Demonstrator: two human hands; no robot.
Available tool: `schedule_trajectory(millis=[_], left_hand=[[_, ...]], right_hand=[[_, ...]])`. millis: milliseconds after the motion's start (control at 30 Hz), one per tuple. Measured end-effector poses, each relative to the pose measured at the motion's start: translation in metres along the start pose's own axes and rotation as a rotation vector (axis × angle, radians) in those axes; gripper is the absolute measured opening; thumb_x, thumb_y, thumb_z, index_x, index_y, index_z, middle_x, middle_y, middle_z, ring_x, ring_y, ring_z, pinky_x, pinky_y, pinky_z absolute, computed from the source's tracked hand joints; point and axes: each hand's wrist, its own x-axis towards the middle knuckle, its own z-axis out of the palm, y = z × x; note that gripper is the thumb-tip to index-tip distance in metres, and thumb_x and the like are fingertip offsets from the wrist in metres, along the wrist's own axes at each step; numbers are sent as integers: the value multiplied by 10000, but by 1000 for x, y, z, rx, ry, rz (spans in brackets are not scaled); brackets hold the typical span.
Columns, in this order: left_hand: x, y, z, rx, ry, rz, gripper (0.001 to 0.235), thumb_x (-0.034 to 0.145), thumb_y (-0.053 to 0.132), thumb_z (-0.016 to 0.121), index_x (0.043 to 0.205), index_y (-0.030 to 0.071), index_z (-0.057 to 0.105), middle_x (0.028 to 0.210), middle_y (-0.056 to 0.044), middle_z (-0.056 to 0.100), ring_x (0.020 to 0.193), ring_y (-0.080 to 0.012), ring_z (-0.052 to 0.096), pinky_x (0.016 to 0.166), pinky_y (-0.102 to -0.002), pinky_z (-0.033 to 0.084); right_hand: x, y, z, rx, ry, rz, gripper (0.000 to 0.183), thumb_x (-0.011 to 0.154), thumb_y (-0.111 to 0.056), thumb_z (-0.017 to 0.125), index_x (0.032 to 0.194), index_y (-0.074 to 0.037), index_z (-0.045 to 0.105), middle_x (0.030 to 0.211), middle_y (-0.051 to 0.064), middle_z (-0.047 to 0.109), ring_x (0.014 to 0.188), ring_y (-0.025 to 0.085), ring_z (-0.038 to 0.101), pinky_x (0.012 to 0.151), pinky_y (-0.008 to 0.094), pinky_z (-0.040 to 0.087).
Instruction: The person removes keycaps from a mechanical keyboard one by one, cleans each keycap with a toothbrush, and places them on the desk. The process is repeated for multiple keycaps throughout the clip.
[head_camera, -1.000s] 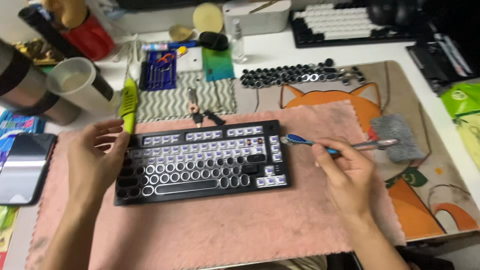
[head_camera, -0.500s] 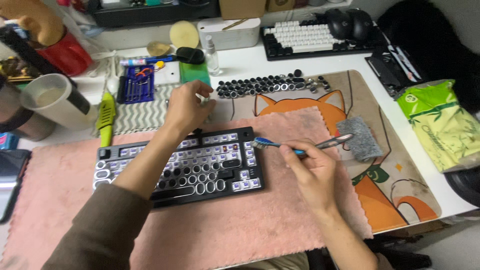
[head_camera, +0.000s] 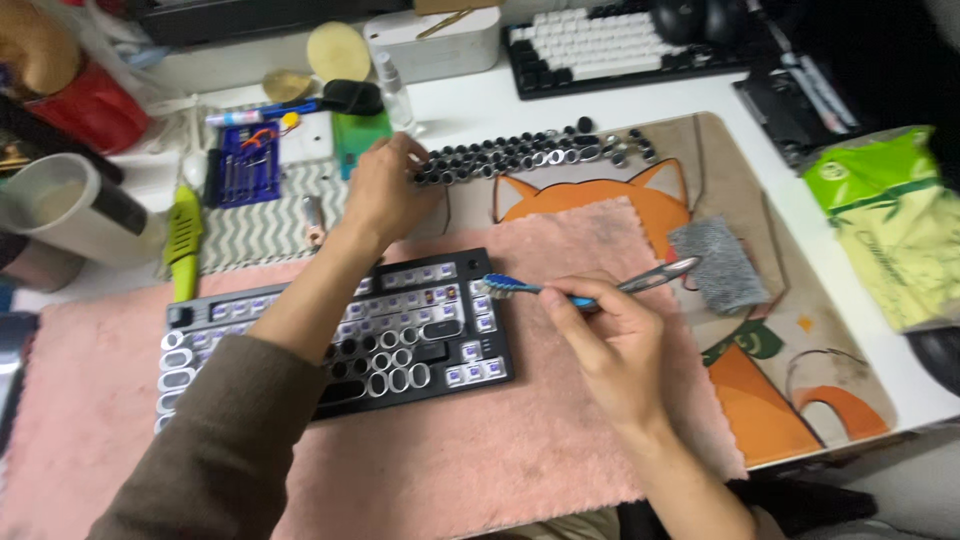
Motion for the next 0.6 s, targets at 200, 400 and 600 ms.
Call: schedule_trajectory(millis=[200,400,600], left_hand=[[11,-17,18,1,33,-2,249,710,240,837,935,216,733,887,-18,709,946,-319,747,848,-505,592],[5,-20,12,-174,41,13,316,690,57,775,987,155,734,846,-61,733,846,-299,774,747,-398,656],[-92,74,-67,-495,22,157,329,820,-59,732,1116,40,628,1050,-125,734,901,-233,769,808,-307,684]], right_hand=[[-3,6,-5,-35,-18,38,90,932,-39,759,1005,13,765,903,100,705,828,100,593,704,233,533],[-4,4,-3,-69,-25,18,69,958,-15,739,1019,19,741,942,123,691,817,121,586,660,233,510],[-9,10,-6,-113,-3,59,63,1024,29,705,1081,39,681,1019,90,651,746,100,522,719,181,418]])
